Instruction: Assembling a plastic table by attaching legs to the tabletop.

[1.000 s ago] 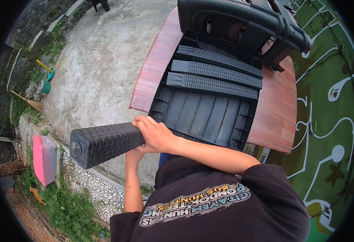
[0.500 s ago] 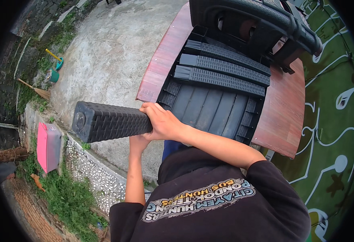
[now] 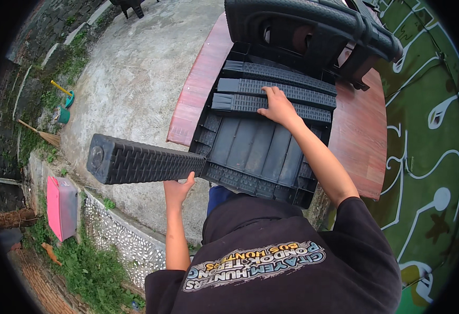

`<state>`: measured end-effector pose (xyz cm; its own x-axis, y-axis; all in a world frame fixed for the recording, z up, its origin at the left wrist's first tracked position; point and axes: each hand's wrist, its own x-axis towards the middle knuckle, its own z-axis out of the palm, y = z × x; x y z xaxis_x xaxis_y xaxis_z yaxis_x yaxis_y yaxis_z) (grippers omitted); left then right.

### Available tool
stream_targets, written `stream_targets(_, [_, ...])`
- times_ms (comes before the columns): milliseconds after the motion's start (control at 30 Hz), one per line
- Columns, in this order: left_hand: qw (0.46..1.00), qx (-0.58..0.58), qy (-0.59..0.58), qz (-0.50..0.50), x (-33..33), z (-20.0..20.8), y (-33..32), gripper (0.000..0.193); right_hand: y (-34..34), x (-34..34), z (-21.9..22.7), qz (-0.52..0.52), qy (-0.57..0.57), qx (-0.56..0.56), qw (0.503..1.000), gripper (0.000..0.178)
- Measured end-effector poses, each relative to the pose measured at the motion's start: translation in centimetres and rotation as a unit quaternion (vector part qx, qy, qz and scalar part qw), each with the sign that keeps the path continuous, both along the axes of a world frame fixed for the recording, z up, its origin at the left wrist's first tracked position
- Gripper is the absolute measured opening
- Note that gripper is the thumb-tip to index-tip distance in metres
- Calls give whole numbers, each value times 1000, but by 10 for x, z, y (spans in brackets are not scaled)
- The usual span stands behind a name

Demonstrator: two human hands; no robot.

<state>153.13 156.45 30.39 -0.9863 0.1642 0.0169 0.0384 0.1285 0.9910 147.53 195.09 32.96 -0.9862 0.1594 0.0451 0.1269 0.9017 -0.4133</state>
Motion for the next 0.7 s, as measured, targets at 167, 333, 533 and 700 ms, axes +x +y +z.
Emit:
stream_targets(167, [999, -17, 31, 0, -1, 4, 3, 43, 13, 25, -17, 39, 16, 152, 988, 91])
stream_targets(333, [999, -42, -18, -5, 3, 3, -6, 41, 15, 43, -57, 83, 129, 368, 917, 51])
stream_targets(533, [924, -352, -147, -45, 18, 75, -3, 45, 17, 39, -39, 76, 26, 264, 961, 56])
stream_targets(700, [932, -187, -230, -206, 36, 88, 0, 47, 0, 58, -14, 119, 121, 267, 949, 65])
